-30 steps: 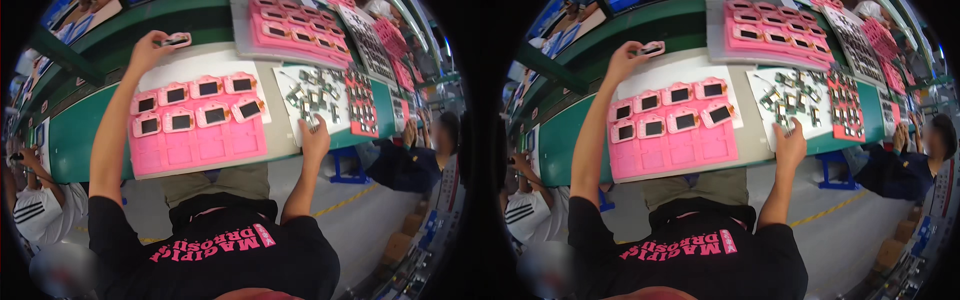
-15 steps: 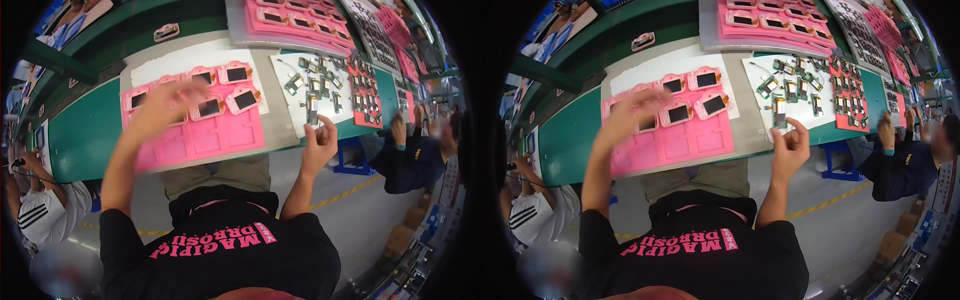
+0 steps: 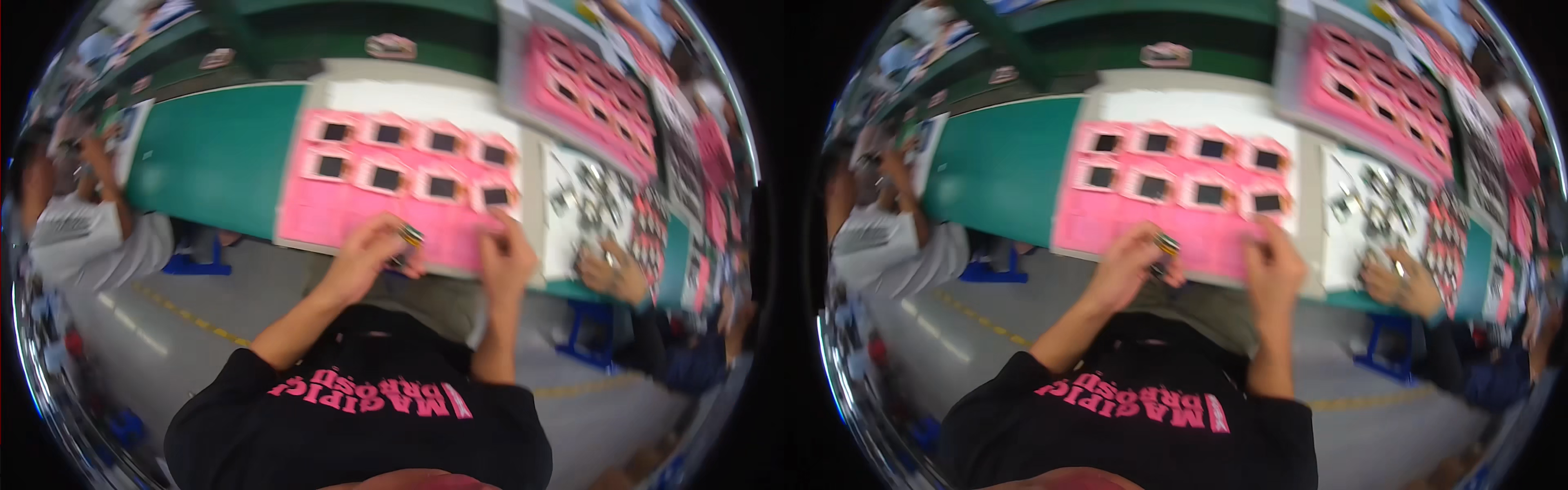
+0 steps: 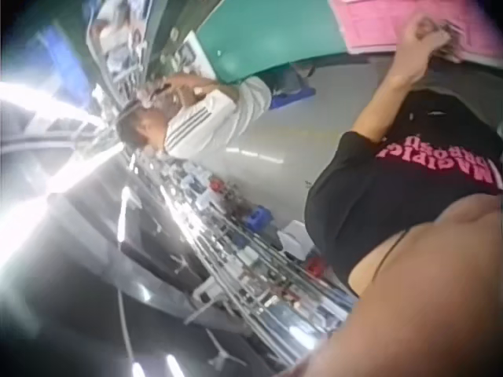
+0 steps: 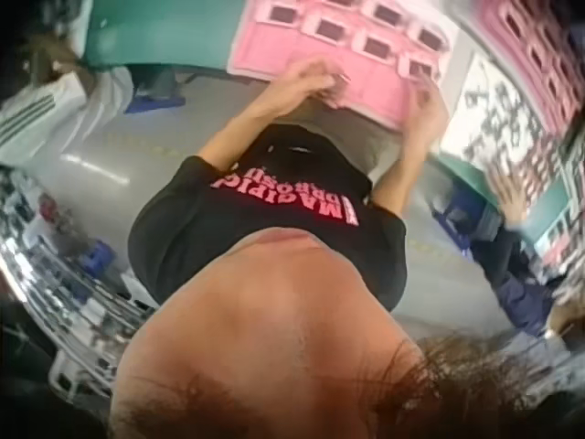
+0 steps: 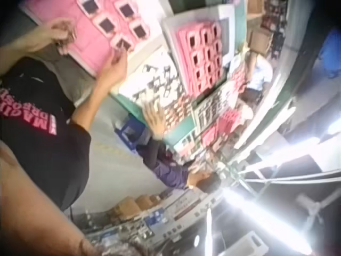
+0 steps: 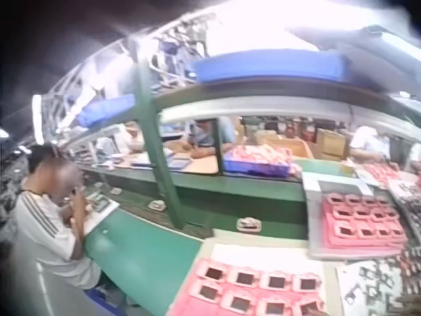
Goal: Manually assembling electronic components onto circuit boards and placing them in sorted trays.
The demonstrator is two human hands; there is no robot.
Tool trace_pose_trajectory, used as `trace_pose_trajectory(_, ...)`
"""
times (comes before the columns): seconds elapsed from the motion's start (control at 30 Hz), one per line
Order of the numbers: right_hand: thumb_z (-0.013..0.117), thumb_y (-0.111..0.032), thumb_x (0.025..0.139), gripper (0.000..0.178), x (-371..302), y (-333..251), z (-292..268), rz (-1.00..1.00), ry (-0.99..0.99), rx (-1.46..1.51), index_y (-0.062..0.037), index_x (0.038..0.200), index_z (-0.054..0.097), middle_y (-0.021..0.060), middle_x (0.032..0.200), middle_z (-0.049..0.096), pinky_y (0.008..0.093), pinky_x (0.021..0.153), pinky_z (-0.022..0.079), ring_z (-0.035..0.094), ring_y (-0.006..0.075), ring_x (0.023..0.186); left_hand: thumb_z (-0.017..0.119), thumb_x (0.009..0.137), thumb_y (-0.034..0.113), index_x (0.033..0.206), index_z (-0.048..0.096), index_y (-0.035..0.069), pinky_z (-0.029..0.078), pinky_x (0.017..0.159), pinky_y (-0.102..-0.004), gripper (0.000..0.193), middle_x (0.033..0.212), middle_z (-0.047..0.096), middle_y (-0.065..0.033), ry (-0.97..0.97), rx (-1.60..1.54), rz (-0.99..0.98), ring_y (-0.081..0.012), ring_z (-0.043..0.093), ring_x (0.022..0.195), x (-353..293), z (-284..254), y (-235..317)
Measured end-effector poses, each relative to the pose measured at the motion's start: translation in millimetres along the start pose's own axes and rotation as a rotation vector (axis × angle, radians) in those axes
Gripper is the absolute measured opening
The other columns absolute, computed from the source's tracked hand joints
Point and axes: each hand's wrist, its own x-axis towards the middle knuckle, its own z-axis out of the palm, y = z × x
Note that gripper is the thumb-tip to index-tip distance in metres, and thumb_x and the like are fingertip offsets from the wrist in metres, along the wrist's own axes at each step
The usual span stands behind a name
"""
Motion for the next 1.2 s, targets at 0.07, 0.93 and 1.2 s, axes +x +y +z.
trace_pose_trajectory(0.07, 0.08, -0.007, 0.086, 0.03, 20.9, 24.3, -14.1, 0.084, -0.081, -0.167, -0.0036, 0.116, 0.08, 0.0039, 0.076, 0.067, 0.0306, 0.063, 0.046, 0.052, 0.0155, 0.065, 0.057, 0.101, -0.002, 0.12, 0.056, 0.003, 0.061, 0.079, -0.0382, 0.02, 0.1, 0.073, -0.0204, -0.078, 0.001, -0.042, -0.031, 0.075, 0.086, -0.2, -5.0, 3.3)
trace_pose_trajectory(0.93, 0.052, -0.017, 0.113, 0.026, -56.9, 19.4, -62.2, 0.523, -0.269, 0.644, 0.001, 0.12, 0.069, 0.01, 0.085, 0.074, 0.0225, 0.056, 0.043, 0.062, 0.0115, 0.066, 0.069, 0.099, 0.013, 0.104, 0.066, 0.004, 0.042, 0.056, -0.0237, 0.011, 0.07, 0.062, -0.0022, -0.056, 0.538, -0.115, -0.0109, 0.054, 0.058, 35.1, 57.8, 6.7)
trace_pose_trajectory(1.2, 0.049, -0.018, 0.115, 0.019, -54.4, 19.7, -63.7, 0.703, -0.461, 0.906, -0.0035, 0.121, 0.059, 0.0111, 0.079, 0.072, 0.0225, 0.053, 0.045, 0.061, 0.0134, 0.057, 0.082, 0.088, 0.02, 0.106, 0.064, 0.006, 0.048, 0.062, -0.0278, 0.029, 0.079, 0.072, -0.0023, 0.039, 1.331, 0.139, -0.0142, 0.062, 0.066, 65.8, 98.0, -5.1)
